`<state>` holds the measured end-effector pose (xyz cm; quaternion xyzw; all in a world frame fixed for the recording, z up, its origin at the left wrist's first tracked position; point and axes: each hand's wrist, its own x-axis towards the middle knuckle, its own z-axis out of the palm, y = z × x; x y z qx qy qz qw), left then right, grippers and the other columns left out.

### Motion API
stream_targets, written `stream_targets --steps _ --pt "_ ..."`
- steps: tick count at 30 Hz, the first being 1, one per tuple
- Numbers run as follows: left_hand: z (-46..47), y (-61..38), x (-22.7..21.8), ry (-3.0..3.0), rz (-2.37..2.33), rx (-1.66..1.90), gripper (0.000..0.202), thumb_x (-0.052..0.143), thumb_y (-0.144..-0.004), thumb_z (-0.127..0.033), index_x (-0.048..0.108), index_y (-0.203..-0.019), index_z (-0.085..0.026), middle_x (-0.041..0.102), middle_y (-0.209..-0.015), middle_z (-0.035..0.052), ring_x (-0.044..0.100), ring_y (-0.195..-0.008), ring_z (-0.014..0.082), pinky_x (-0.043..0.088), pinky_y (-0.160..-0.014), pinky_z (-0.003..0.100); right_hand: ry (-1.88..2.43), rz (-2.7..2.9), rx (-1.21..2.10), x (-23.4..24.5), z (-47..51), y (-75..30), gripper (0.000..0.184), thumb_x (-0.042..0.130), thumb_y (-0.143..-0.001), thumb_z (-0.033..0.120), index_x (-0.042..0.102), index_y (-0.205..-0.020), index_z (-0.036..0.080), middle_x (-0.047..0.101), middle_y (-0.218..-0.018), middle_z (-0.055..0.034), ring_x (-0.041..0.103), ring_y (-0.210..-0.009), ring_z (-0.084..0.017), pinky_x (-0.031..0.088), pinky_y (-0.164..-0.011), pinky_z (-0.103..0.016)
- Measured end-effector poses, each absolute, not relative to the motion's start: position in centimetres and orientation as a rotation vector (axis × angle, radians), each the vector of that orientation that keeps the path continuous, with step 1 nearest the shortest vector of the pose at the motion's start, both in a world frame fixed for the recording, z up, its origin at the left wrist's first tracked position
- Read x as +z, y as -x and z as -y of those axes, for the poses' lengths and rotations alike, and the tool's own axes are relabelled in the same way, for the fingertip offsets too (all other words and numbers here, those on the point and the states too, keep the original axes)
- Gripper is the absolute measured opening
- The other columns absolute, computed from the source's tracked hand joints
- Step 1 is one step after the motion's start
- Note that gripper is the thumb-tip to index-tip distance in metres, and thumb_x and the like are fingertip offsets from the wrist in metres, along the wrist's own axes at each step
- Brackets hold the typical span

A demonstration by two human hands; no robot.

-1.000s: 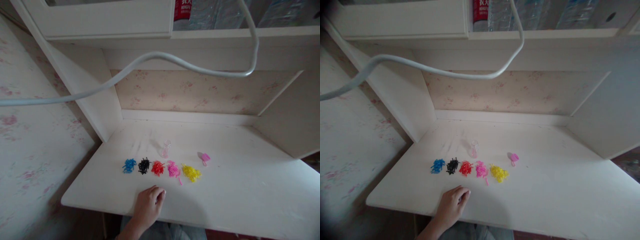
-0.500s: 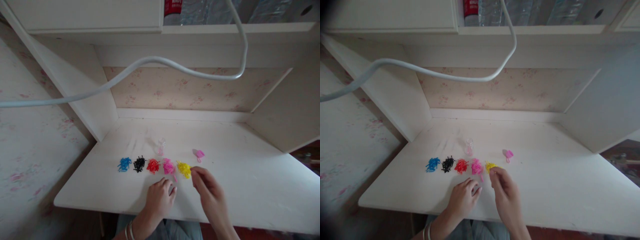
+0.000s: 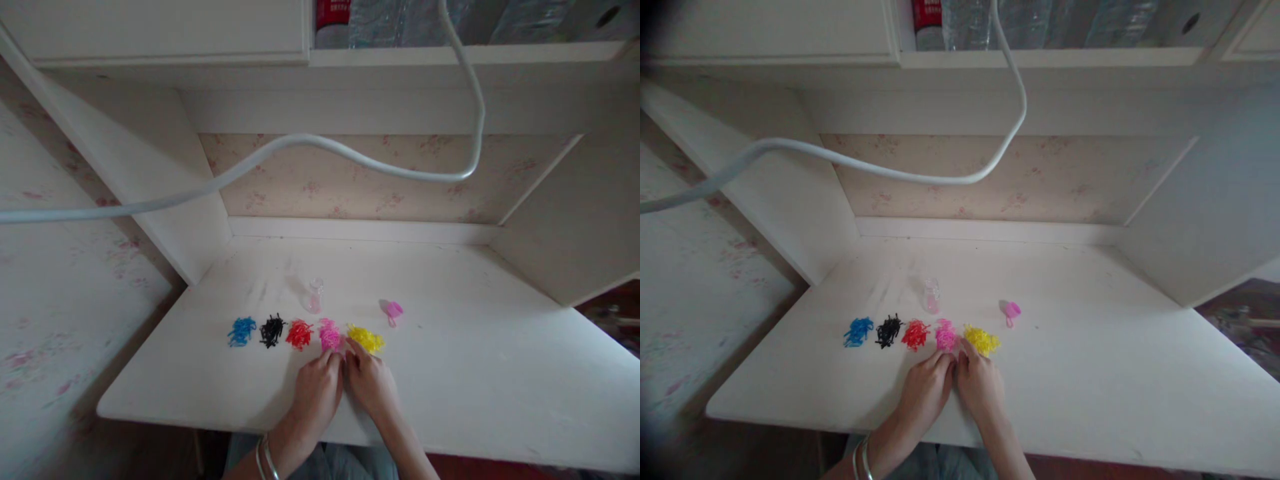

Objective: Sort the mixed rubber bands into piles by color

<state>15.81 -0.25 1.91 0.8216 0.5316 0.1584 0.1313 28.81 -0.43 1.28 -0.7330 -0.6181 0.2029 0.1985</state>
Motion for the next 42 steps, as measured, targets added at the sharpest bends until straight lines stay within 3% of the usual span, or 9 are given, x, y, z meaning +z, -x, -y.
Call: stream_targets --steps 6,9,16,27,32,42 --pt "-0.6 -13.1 3.8 -2.264 -1.563 0.741 0.022 0.039 -0.094 -0.025 0.060 -0.096 -0.023 0.068 -0.091 0.0027 0.065 -0.082 0.0162 0.050 -0.072 0.027 2.162 1.870 0.486 1.9 -0.9 -28.2 0.042 0.036 -0.093 0.025 0.048 -0.132 0.034 0.072 -0.090 -0.0055 0.069 -0.075 -0.021 0.041 -0.055 -0.024" --pt "-2.5 -11.3 5.9 -2.189 -1.544 0.981 0.022 0.039 -0.094 -0.028 0.060 -0.097 -0.021 0.067 -0.093 0.0046 0.064 -0.087 0.0154 0.049 -0.078 0.027 2.180 1.875 0.432 1.5 -0.9 -27.9 0.036 0.037 -0.093 0.028 0.053 -0.124 0.033 0.072 -0.087 -0.0041 0.068 -0.069 -0.021 0.037 -0.050 -0.023" --pt "-7.8 -9.2 10.5 -2.245 -1.609 1.191 0.021 0.043 -0.093 -0.031 0.061 -0.095 -0.020 0.065 -0.088 0.0028 0.060 -0.077 0.0119 0.045 -0.070 0.022 2.138 1.760 0.281 -0.3 0.3 -27.8 0.033 0.032 -0.096 0.031 0.063 -0.107 0.025 0.073 -0.085 -0.0039 0.068 -0.065 -0.020 0.036 -0.049 -0.024" --pt "-11.3 -10.9 11.4 -2.445 -1.704 0.916 0.022 0.040 -0.094 -0.029 0.061 -0.101 -0.025 0.065 -0.098 0.0011 0.061 -0.089 0.0122 0.044 -0.076 0.022 1.845 1.565 0.345 -1.8 0.3 -28.4 0.041 0.033 -0.095 0.044 0.065 -0.106 0.021 0.072 -0.090 -0.0064 0.068 -0.070 -0.019 0.044 -0.059 -0.024" --pt "-11.5 -11.2 11.5 -2.491 -1.752 0.782 0.024 0.039 -0.095 -0.031 0.060 -0.105 -0.027 0.064 -0.101 0.0003 0.062 -0.086 0.0126 0.043 -0.070 0.022 1.800 1.430 0.415 -1.5 0.0 -28.7 0.044 0.036 -0.092 0.048 0.066 -0.103 0.018 0.071 -0.079 -0.0063 0.065 -0.064 -0.017 0.043 -0.058 -0.024" --pt "-11.6 -11.2 11.4 -2.546 -1.710 0.668 0.027 0.039 -0.094 -0.031 0.065 -0.099 -0.029 0.064 -0.095 -0.0012 0.062 -0.083 0.0116 0.042 -0.069 0.021 1.705 1.259 0.571 -1.7 0.0 -29.2 0.046 0.042 -0.088 0.054 0.066 -0.102 0.017 0.071 -0.088 -0.0087 0.065 -0.072 -0.018 0.048 -0.066 -0.026"
